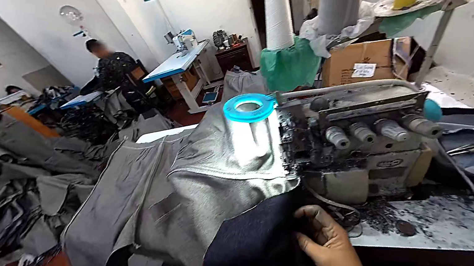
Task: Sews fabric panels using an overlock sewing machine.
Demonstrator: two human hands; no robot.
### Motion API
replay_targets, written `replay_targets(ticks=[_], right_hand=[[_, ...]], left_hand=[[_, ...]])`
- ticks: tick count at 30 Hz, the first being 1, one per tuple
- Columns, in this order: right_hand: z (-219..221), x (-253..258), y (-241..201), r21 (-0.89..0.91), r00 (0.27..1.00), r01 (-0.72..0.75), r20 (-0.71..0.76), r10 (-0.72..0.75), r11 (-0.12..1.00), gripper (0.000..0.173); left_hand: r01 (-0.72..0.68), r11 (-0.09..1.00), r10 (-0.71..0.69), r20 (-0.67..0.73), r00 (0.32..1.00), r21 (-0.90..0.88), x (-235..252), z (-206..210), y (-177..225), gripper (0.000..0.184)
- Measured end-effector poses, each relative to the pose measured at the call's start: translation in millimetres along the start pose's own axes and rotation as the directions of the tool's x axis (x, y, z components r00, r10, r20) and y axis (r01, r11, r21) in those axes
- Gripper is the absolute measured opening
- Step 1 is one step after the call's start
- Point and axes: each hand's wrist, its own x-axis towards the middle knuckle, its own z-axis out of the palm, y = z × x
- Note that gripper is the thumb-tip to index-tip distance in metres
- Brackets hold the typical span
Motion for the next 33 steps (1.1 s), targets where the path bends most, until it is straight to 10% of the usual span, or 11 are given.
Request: replay_targets(ticks=[3, 6, 10, 15, 19, 25, 29, 33], right_hand=[[-15.8, 5.4, -1.9, -0.135, 0.999, -0.018, 0.034, 0.023, 0.991, 0.035], [-35.4, 10.2, 5.1, -0.203, 0.985, 0.006, 0.169, 0.029, 0.979, 0.034], [-25.1, 11.7, 0.1, -0.171, 0.959, -0.162, 0.204, 0.196, 0.972, 0.037], [-9.9, 20.0, -23.7, 0.0, 0.929, -0.329, 0.182, 0.323, 0.944, 0.044], [-3.1, 12.5, -9.6, -0.097, 0.94, -0.225, 0.24, 0.243, 0.969, 0.036], [4.4, 12.6, -5.9, -0.095, 0.944, -0.29, 0.134, 0.301, 0.952, 0.04], [9.3, 10.5, -10.3, -0.063, 0.942, -0.321, 0.079, 0.326, 0.945, 0.038], [14.2, 10.9, -12.7, 0.029, 0.924, -0.382, 0.039, 0.381, 0.924, 0.038]], left_hand=[[-0.297, 0.889, 0.334, -0.05, 0.941, 0.348, -1.5, 8.5, 64.8, 0.031], [-0.451, 0.481, 0.695, -0.012, 0.719, 0.752, 22.6, -11.4, 199.4, 0.041], [-0.595, 0.133, 0.87, 0.193, 0.453, 0.793, 70.4, 18.8, 295.5, 0.037], [-0.668, 0.452, 0.766, 0.127, 0.63, 0.592, 67.2, 1.6, 194.2, 0.082], [-0.657, 0.48, 0.608, 0.32, 0.727, 0.581, 71.0, -44.4, 87.5, 0.054], [-0.401, 0.755, 0.275, 0.306, 0.912, 0.518, 106.3, -82.2, 124.2, 0.088], [-0.323, 0.81, 0.119, 0.401, 0.908, 0.49, 111.7, -86.8, 134.3, 0.074], [-0.377, 0.923, 0.292, 0.504, 0.813, 0.074, 101.2, -102.5, 124.9, 0.08]])
